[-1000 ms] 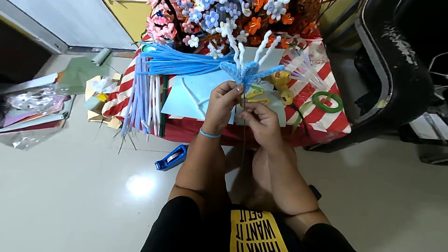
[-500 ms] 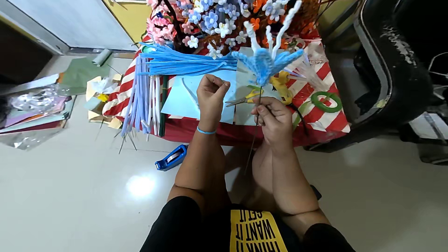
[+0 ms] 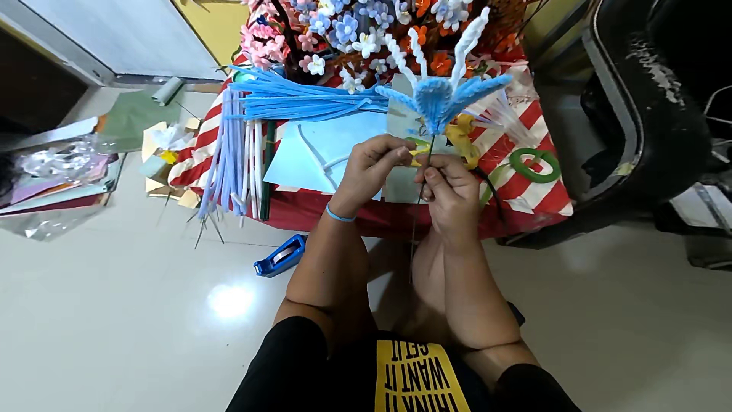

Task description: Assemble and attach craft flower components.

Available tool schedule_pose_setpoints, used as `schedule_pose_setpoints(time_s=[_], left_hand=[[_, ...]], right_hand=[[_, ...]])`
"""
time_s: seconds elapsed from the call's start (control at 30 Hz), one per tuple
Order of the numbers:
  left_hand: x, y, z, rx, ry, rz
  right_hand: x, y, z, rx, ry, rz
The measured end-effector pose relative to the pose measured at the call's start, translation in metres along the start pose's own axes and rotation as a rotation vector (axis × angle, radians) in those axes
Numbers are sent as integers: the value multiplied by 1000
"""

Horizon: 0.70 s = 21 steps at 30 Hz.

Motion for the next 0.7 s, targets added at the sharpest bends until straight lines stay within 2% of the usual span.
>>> schedule_pose_setpoints(time_s=[0.1, 0.23, 0.33, 0.43, 0.7], left_hand=[[3, -3, -5, 36, 64, 185], [-2, -11, -5, -179, -11, 231], [-5, -11, -1, -141, -70, 256], [-2, -8, -2, -11, -41, 216], [3, -5, 3, -52, -56, -39]], right_hand=[[-2, 6, 0, 10, 13, -40], [-4, 10, 2, 29, 19, -79], [-6, 12, 3, 44, 28, -103], [-5, 13, 2, 50, 30, -110], [-4, 9, 2, 53, -5, -102]])
Point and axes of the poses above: each hand's wrist, its own x-axis away from the middle knuckle, its own y-axis out of the back of the hand, z = x × y, the point moved 2 cm from there along -x, towards the middle knuckle, and after that the axes turned 2 degrees about y, right-handed, at the moved point
